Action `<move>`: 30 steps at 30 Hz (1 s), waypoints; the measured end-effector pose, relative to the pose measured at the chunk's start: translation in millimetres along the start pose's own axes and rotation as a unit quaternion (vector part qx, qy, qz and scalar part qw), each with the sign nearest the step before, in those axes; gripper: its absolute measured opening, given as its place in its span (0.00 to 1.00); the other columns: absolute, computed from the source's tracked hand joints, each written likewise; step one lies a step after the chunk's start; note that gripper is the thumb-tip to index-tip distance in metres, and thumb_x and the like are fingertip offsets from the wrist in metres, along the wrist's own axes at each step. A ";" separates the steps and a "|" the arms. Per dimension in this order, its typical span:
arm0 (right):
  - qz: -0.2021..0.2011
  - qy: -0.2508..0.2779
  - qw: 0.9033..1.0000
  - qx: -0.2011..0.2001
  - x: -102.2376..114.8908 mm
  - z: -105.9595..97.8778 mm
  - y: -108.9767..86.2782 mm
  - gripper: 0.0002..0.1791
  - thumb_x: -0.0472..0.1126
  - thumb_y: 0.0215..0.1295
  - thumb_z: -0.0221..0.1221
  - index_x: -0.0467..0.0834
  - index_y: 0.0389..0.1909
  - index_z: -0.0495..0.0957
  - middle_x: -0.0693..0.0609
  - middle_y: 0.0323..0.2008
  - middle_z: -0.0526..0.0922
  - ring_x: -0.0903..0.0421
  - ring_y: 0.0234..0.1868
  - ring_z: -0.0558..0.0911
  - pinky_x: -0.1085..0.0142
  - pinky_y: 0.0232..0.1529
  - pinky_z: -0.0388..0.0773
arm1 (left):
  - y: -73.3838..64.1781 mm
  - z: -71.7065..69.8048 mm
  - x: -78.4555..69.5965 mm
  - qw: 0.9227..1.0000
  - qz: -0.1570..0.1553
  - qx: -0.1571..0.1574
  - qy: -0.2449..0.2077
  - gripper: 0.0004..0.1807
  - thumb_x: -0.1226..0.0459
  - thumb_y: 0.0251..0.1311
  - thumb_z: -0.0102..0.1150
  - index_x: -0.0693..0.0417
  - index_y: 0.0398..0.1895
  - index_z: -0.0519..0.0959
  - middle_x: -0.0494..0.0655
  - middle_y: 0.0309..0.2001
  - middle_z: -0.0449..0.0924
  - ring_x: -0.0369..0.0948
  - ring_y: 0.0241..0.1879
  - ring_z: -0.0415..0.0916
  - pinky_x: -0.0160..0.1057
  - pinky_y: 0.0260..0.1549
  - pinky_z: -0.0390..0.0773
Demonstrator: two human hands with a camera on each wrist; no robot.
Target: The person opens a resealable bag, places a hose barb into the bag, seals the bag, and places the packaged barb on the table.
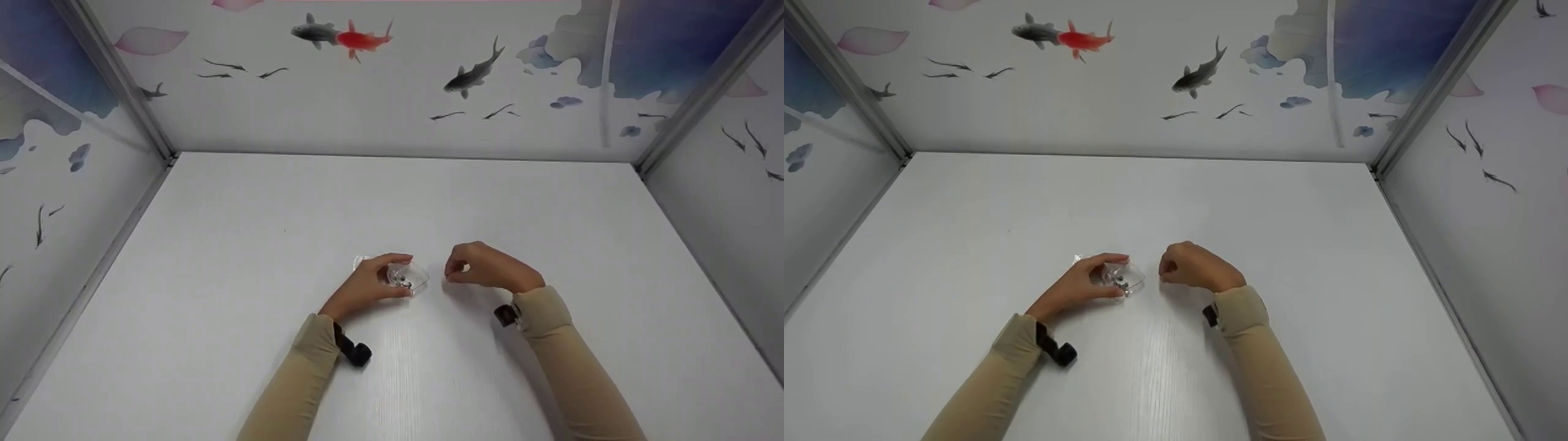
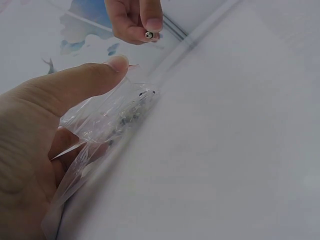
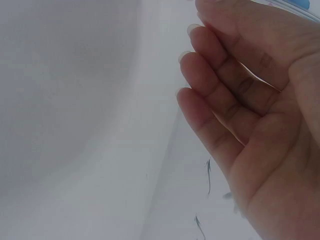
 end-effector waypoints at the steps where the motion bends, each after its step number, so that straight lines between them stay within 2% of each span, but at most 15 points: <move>1: -0.006 -0.001 1.000 -0.004 1.4 0.1 1.4 0.05 0.36 0.60 0.65 0.43 0.37 0.85 0.55 0.36 0.83 0.57 0.41 0.80 0.62 0.45 0.78 | -0.2 -0.1 -0.8 1.000 0.000 0.001 0.001 0.36 0.61 0.48 0.74 0.49 0.64 0.73 0.47 0.61 0.75 0.46 0.53 0.73 0.46 0.54 0.70; 4: -0.022 0.000 1.000 -0.013 5.3 1.3 5.6 0.05 0.36 0.60 0.65 0.43 0.37 0.85 0.54 0.36 0.83 0.57 0.41 0.80 0.62 0.45 0.79 | -1.7 -0.6 -6.5 1.000 -0.002 0.006 0.008 0.35 0.63 0.50 0.73 0.52 0.64 0.72 0.51 0.61 0.74 0.50 0.51 0.73 0.46 0.52 0.70; 10: -0.035 0.007 0.999 -0.020 10.7 6.4 13.7 0.05 0.36 0.61 0.64 0.43 0.38 0.85 0.53 0.37 0.83 0.56 0.43 0.81 0.60 0.46 0.79 | -11.1 -4.0 -31.3 1.000 0.007 0.016 0.002 0.34 0.65 0.51 0.71 0.59 0.64 0.72 0.57 0.61 0.74 0.53 0.50 0.73 0.42 0.51 0.70; 14: -0.051 0.013 0.998 -0.029 14.4 9.2 18.6 0.06 0.35 0.61 0.64 0.41 0.38 0.84 0.51 0.37 0.83 0.54 0.43 0.81 0.56 0.47 0.79 | -13.4 -4.6 -35.2 1.000 0.018 0.011 -0.010 0.33 0.66 0.51 0.71 0.60 0.63 0.72 0.59 0.61 0.74 0.53 0.51 0.74 0.45 0.52 0.72; 20: -0.062 0.016 0.997 -0.032 17.0 13.2 24.9 0.07 0.35 0.62 0.63 0.39 0.40 0.84 0.49 0.38 0.83 0.53 0.44 0.82 0.56 0.48 0.79 | -11.5 -4.4 -32.8 1.000 0.014 0.016 -0.003 0.34 0.65 0.51 0.71 0.60 0.63 0.71 0.59 0.60 0.74 0.54 0.51 0.74 0.46 0.52 0.72; 27: -0.068 0.020 0.997 -0.038 17.5 15.2 28.3 0.08 0.35 0.62 0.63 0.38 0.41 0.83 0.48 0.39 0.83 0.51 0.44 0.81 0.56 0.48 0.79 | -0.8 -0.2 -4.3 1.000 0.011 0.008 0.011 0.36 0.62 0.50 0.73 0.54 0.65 0.72 0.52 0.58 0.77 0.50 0.49 0.75 0.43 0.50 0.71; 30: -0.067 0.017 0.997 -0.040 17.6 15.7 29.3 0.08 0.35 0.62 0.63 0.38 0.41 0.84 0.48 0.39 0.83 0.52 0.44 0.81 0.56 0.47 0.79 | 0.2 -0.5 0.3 1.000 0.011 0.003 0.016 0.36 0.58 0.48 0.74 0.49 0.64 0.73 0.46 0.57 0.77 0.45 0.46 0.75 0.40 0.48 0.71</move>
Point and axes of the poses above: each hand's wrist, its own y-axis towards the middle knuckle, its own z-axis out of the palm, x = y × z, the point moved 1 cm from there along y, towards the middle knuckle
